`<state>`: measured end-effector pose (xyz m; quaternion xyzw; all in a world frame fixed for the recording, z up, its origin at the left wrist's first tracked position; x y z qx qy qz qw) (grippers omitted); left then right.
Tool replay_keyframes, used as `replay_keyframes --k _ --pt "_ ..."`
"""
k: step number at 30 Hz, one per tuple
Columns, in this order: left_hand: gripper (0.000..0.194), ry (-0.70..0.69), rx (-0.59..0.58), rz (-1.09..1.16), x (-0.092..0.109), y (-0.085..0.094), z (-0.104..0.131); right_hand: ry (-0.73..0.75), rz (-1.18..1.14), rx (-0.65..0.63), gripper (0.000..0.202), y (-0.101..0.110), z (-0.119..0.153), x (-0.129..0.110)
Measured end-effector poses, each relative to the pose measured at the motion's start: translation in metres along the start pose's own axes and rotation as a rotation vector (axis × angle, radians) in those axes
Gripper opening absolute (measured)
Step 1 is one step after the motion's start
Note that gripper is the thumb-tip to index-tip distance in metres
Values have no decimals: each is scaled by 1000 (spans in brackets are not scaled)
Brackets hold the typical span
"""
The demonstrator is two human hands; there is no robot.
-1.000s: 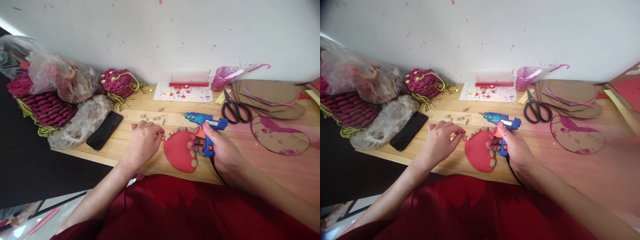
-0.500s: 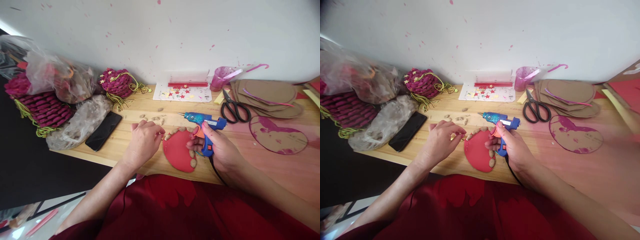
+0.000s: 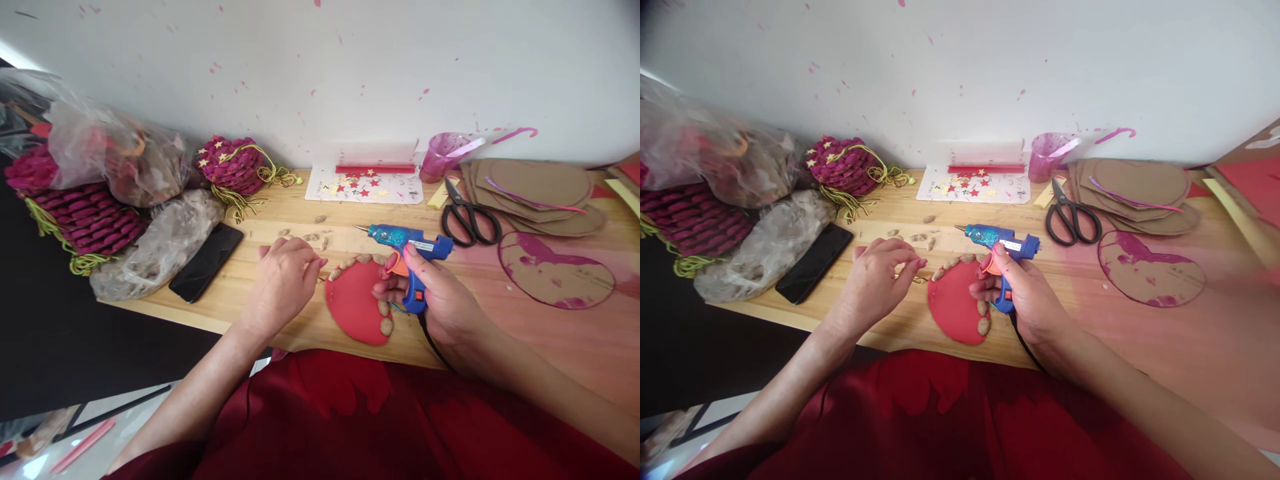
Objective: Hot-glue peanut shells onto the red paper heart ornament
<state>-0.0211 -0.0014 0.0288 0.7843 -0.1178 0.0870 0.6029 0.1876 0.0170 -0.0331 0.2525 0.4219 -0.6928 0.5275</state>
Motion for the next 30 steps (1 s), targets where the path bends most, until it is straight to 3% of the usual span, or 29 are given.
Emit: replay_keyframes --k 5,14,30 --pt "28 -15 -34 -1 1 -3 1 9 1 4 40 0 0 0" --pt "12 -9 -40 37 7 -8 4 -6 -15 12 40 0 1 0" --pt "10 26 -114 5 11 -17 1 -1 -17 3 43 0 0 -1"
Point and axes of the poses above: each hand's wrist, its own z-axis away from the middle knuckle, its own y-axis out of the back of the hand, x = y × z, the point moved 7 cm from there along -z, towards the middle knuckle, and after that the axes turned 9 degrees about x, right-handed, at the moved point
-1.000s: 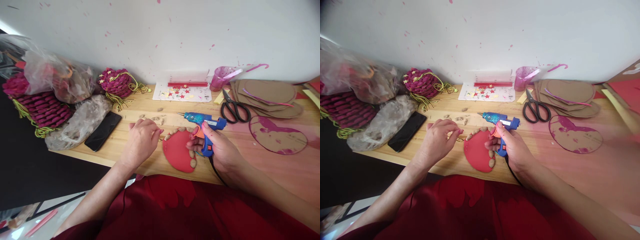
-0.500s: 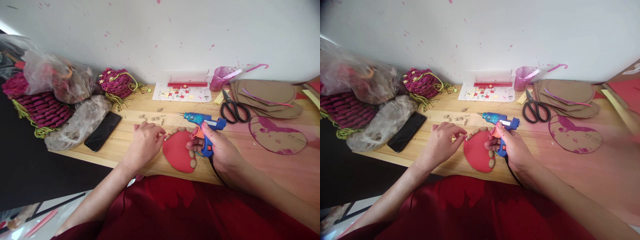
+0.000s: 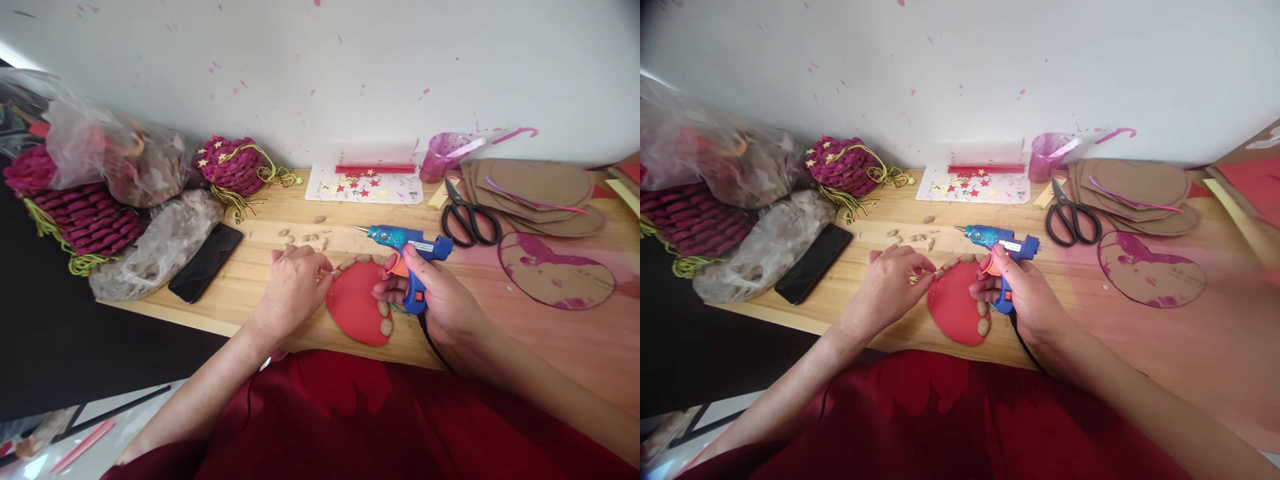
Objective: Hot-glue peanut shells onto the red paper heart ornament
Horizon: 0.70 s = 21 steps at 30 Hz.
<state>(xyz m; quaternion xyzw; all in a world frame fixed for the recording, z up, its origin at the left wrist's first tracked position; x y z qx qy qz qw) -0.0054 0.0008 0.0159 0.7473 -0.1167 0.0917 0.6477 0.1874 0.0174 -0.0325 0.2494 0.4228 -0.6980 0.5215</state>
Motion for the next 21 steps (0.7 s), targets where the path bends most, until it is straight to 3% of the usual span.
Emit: replay_keyframes --k 14,21 --pt "10 3 -25 -16 0 -1 0 -5 -12 -5 42 0 -1 1" --pt "17 9 23 3 -11 6 -1 -6 -20 -7 43 2 -3 3"
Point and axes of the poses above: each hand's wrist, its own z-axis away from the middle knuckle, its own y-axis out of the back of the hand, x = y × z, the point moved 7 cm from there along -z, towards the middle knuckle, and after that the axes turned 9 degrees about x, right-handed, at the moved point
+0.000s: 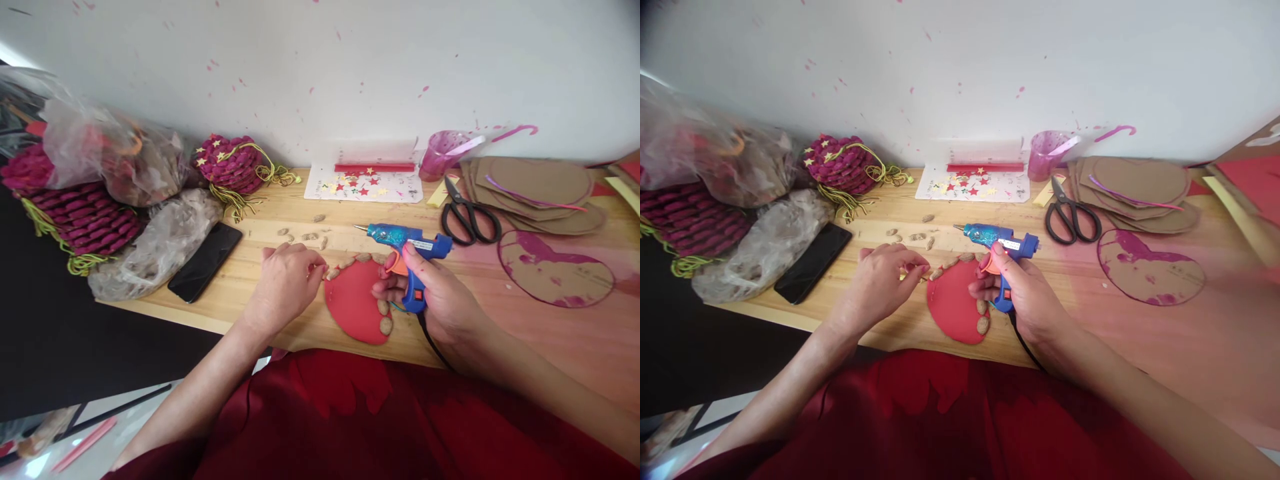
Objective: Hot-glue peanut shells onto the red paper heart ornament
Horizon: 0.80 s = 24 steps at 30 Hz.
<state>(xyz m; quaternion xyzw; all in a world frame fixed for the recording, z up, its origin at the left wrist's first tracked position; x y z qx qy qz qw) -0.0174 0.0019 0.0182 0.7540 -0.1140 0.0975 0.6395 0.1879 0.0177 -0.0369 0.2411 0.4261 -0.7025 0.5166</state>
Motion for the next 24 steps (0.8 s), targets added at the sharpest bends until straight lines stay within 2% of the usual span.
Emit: replay_keyframes --k 4,13,24 --pt "16 0 12 6 -1 4 -1 -8 5 -6 43 0 0 1" --pt "9 -28 -8 -6 11 -5 0 -2 -13 16 43 -1 1 -2" --pt "14 -77 33 30 4 1 -1 -8 -13 8 44 -2 1 -1"
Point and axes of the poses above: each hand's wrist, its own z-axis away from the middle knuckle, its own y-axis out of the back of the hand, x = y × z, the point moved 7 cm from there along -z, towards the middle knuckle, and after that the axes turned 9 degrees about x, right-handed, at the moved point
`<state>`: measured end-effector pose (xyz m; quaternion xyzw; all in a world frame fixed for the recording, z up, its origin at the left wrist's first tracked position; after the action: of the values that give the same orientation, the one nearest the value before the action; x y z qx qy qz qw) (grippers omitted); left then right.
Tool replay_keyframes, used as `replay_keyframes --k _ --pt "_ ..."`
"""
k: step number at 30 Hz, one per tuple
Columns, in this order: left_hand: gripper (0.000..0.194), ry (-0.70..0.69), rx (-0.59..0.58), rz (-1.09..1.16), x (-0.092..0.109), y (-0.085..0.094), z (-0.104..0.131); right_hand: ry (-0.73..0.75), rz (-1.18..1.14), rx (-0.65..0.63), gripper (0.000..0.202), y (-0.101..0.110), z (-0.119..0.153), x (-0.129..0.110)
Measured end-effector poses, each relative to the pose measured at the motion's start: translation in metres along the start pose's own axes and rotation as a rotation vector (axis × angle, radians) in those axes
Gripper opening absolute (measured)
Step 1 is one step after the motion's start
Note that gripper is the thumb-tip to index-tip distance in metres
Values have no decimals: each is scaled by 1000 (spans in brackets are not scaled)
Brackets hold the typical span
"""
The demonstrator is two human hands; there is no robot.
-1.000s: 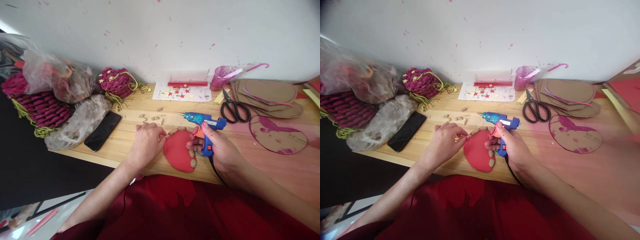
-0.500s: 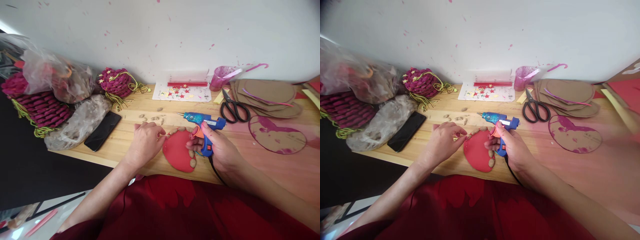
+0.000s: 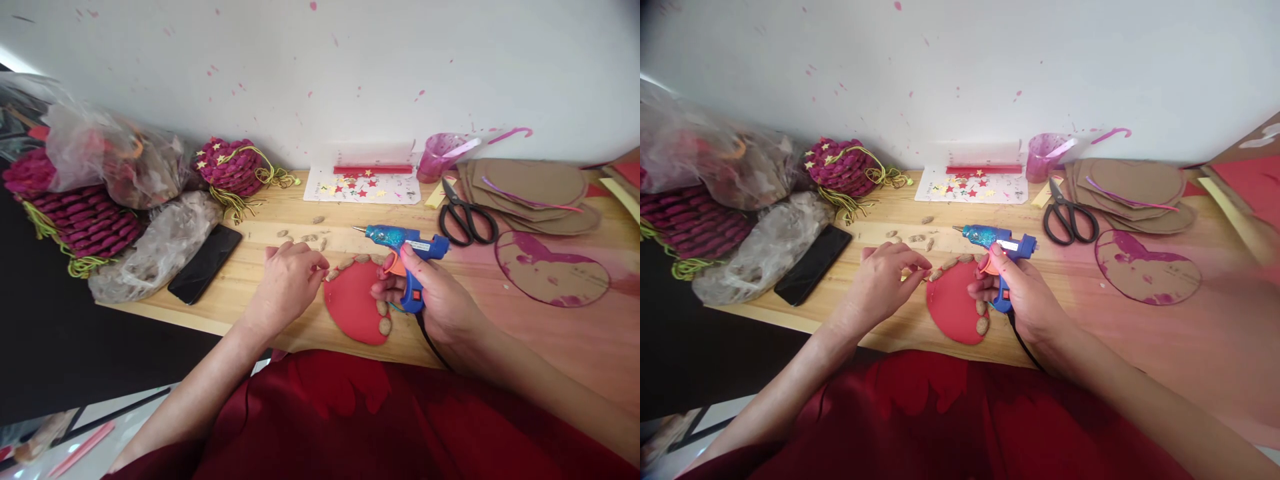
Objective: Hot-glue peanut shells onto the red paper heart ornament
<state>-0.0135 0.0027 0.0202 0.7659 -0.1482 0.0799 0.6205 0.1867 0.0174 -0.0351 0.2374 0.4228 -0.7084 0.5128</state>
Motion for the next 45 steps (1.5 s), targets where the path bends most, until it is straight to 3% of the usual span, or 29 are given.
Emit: replay_keyframes --k 6,13,31,37,45 --pt "22 -121 -56 46 6 -3 2 8 14 -13 45 1 -1 1" --pt "25 -161 -95 51 9 -4 2 12 18 -7 44 0 1 0" --pt "21 -191 -21 47 5 0 2 17 34 -17 42 0 1 -1" --pt "30 -332 -63 49 10 -6 3 24 44 -6 42 -1 2 -2" --pt "21 -291 -87 48 6 -8 2 13 55 -22 42 -3 4 -2"
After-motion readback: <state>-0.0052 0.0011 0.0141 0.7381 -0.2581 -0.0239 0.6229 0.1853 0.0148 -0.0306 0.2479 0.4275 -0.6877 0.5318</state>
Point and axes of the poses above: each hand's wrist, its own z-axis away from the middle knuckle, its own y-axis out of the back of the hand, x = y × z, the point moved 7 cm from there along -z, towards the middle knuckle, and after that the axes turned 9 degrees about x, right-handed, at the moved point
